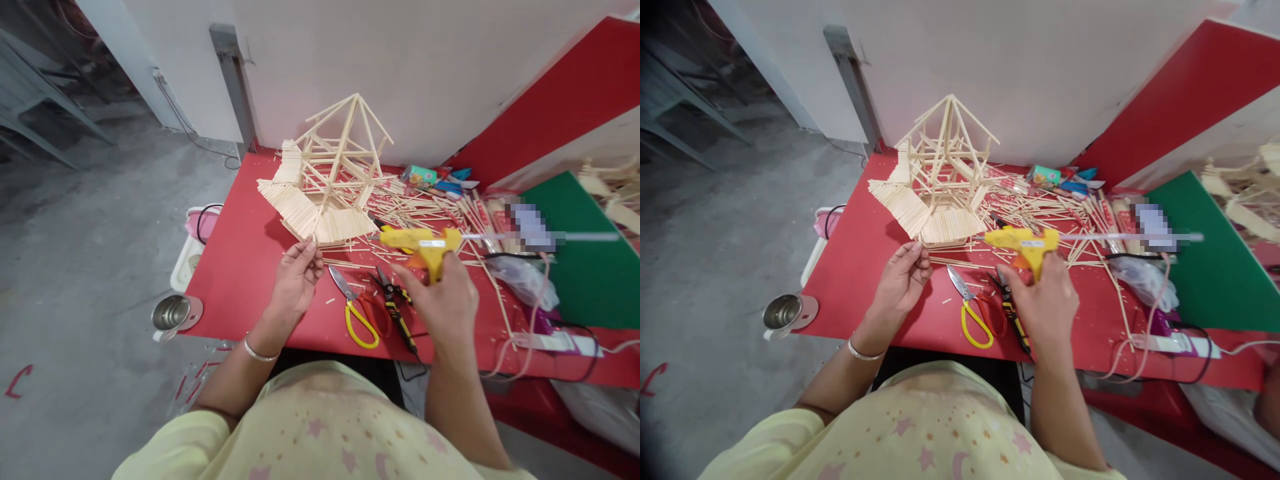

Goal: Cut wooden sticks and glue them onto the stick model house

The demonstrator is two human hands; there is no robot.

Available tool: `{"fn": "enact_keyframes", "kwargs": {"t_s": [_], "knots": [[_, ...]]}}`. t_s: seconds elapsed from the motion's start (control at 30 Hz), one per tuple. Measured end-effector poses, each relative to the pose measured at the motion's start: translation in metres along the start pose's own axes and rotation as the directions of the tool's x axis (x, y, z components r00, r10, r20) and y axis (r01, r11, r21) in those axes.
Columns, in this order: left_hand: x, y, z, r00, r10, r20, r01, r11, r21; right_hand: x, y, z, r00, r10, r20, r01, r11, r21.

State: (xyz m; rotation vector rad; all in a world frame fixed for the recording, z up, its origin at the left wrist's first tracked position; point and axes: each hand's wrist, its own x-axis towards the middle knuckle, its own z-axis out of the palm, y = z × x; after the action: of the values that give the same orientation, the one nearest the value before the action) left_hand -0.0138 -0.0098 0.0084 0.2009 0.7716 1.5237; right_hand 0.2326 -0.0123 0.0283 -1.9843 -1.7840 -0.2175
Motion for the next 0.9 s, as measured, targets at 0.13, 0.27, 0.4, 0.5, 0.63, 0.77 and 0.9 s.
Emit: {"fn": "enact_keyframes", "kwargs": {"t_s": [0.13, 0.27, 0.4, 0.5, 0.63, 0.77, 0.9], "knots": [[0.0, 0.0, -0.002, 1.0, 0.005, 0.005, -0.006, 0.999, 0.033, -0.023, 0.089, 0.015, 0.951, 0.271, 0.151, -0.269, 0.962, -0.038], [-0.001, 0.0, -0.003, 0.999, 0.035, -0.006, -0.034, 0.998, 0.053, -0.031, 0.14, 0.038, 0.845, 0.439, 0.304, -0.419, 0.898, -0.132], [-0.005, 0.001, -0.002, 0.999, 0.04, -0.026, -0.038, 0.996, 0.082, -0.028, 0.109, 0.037, 0.974, 0.228, 0.0, -0.225, 0.963, -0.145], [-0.008, 0.002, 0.001, 0.999, 0.041, -0.028, -0.038, 0.995, 0.096, -0.026, 0.039, 0.019, 0.974, -0.106, -0.201, 0.128, 0.986, 0.103], [-0.011, 0.004, 0.002, 0.998, 0.057, -0.024, -0.054, 0.994, 0.1, -0.018, -0.062, 0.007, 0.81, -0.485, -0.328, 0.584, 0.719, 0.378], [-0.014, 0.006, -0.001, 0.998, 0.065, -0.006, -0.064, 0.992, 0.111, -0.008, -0.113, 0.019, 0.752, -0.552, -0.36, 0.659, 0.617, 0.43], [-0.014, 0.01, -0.004, 0.998, 0.056, 0.019, -0.058, 0.991, 0.123, -0.006, -0.12, 0.033, 0.749, -0.561, -0.353, 0.662, 0.607, 0.439]]}}
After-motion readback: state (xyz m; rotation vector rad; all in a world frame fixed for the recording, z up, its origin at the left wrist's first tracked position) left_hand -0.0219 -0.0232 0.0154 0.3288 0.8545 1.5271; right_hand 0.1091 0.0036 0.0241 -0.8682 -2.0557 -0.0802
